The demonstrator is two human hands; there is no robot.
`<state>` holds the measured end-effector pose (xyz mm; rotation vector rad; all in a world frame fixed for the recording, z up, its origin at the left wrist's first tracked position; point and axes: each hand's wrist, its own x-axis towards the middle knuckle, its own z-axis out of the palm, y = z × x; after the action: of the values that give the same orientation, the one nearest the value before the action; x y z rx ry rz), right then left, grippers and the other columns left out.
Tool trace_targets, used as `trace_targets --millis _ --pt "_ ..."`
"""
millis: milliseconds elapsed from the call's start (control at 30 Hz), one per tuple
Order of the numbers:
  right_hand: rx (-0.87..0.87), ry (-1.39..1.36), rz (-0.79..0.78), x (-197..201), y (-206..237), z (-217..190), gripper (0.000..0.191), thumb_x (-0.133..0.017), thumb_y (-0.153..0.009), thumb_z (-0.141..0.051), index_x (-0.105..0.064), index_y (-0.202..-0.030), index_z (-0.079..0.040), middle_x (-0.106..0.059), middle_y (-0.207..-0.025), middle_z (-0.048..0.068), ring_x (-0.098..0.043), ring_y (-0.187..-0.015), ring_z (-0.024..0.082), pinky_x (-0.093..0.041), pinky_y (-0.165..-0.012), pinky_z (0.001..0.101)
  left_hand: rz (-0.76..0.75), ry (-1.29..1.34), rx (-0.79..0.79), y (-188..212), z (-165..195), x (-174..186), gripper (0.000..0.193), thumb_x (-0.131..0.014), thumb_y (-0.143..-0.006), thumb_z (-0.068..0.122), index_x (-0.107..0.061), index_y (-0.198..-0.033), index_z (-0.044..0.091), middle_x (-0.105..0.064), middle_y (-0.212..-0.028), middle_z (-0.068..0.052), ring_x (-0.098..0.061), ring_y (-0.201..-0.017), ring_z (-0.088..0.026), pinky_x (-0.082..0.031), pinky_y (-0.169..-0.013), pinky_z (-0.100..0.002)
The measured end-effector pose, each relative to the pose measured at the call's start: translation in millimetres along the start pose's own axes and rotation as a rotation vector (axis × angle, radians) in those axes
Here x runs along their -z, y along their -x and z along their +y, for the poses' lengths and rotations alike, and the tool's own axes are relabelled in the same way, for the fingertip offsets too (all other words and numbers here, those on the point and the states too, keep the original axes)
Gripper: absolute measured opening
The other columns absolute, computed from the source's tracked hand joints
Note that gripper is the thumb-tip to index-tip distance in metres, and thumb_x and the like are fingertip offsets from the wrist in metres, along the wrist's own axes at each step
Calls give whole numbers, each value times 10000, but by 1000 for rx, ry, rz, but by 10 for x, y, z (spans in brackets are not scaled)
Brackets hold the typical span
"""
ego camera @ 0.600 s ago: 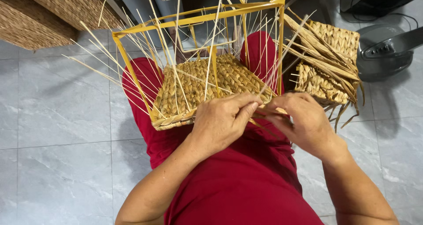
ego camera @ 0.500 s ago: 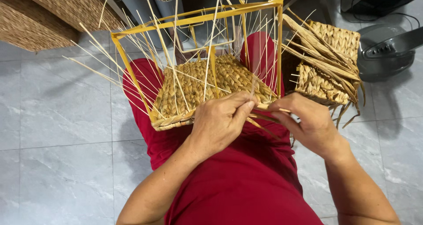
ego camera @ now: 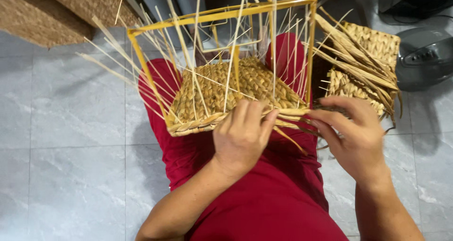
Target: The person sits with a bamboo-framed basket on their lap and weaves dried palm strips around the frame, threading and pulling each strip to build up the woven side wall, occasionally reaching to a pile of strips beside them for new material.
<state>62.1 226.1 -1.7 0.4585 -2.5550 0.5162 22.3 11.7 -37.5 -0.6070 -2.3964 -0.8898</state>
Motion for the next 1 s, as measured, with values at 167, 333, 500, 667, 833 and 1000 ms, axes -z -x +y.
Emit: trace_targets --millis 167,333,500,667,833,1000 --pt "-123 -112 -162 -85 157 -155 379 -872 -748 -240 -714 -1020 -29 -736 -1000 99 -710 -889 276 -546 -782 372 -9 149 -9 -14 41 34 181 -726 -976 140 -653 -1129 78 -638 -964 -67 -699 -832 -207 -580 -714 -310" --pt "-306 -364 -261 -189 221 -107 246 -809 -834 -156 -696 -1025 -51 -744 -987 52 -742 -849 190 -589 -719 301 -300 360 186 -110 4 16 136 -666 -1040 120 -628 -1165 82 -720 -932 -72 -728 -762 -175 -582 -634 -283" --pt "10 -125 -212 56 -5 50 179 -811 -811 -73 -737 -972 -105 -735 -953 6 -649 -826 203 -460 -780 379 -310 648 44 -204 -119 126 186 -649 -1000 112 -598 -1172 60 -720 -979 -85 -750 -876 -222 -598 -687 -314" --pt "86 -1 -106 175 -279 -102 191 -798 -789 -44 -734 -957 -108 -729 -1018 18 -641 -890 227 -428 -830 424 -332 288 16 -132 34 -2 186 -723 -946 220 -664 -1097 128 -695 -885 -66 -687 -660 -202 -561 -557 -325" --pt "77 -184 -10 229 -299 -261 194 -781 -826 -58 -712 -1006 -83 -695 -1086 79 -652 -966 277 -495 -827 421 -236 229 6 -45 31 -126 153 -693 -1005 122 -614 -1099 29 -664 -873 -91 -681 -664 -205 -565 -562 -336" --pt "119 -227 -165 -61 -342 -101 263 -653 -744 -3 -708 -995 -59 -696 -1132 152 -665 -926 347 -563 -747 405 -227 251 -155 10 -84 -118 110 -710 -986 28 -654 -1081 21 -713 -878 -85 -671 -618 -186 -521 -537 -350"
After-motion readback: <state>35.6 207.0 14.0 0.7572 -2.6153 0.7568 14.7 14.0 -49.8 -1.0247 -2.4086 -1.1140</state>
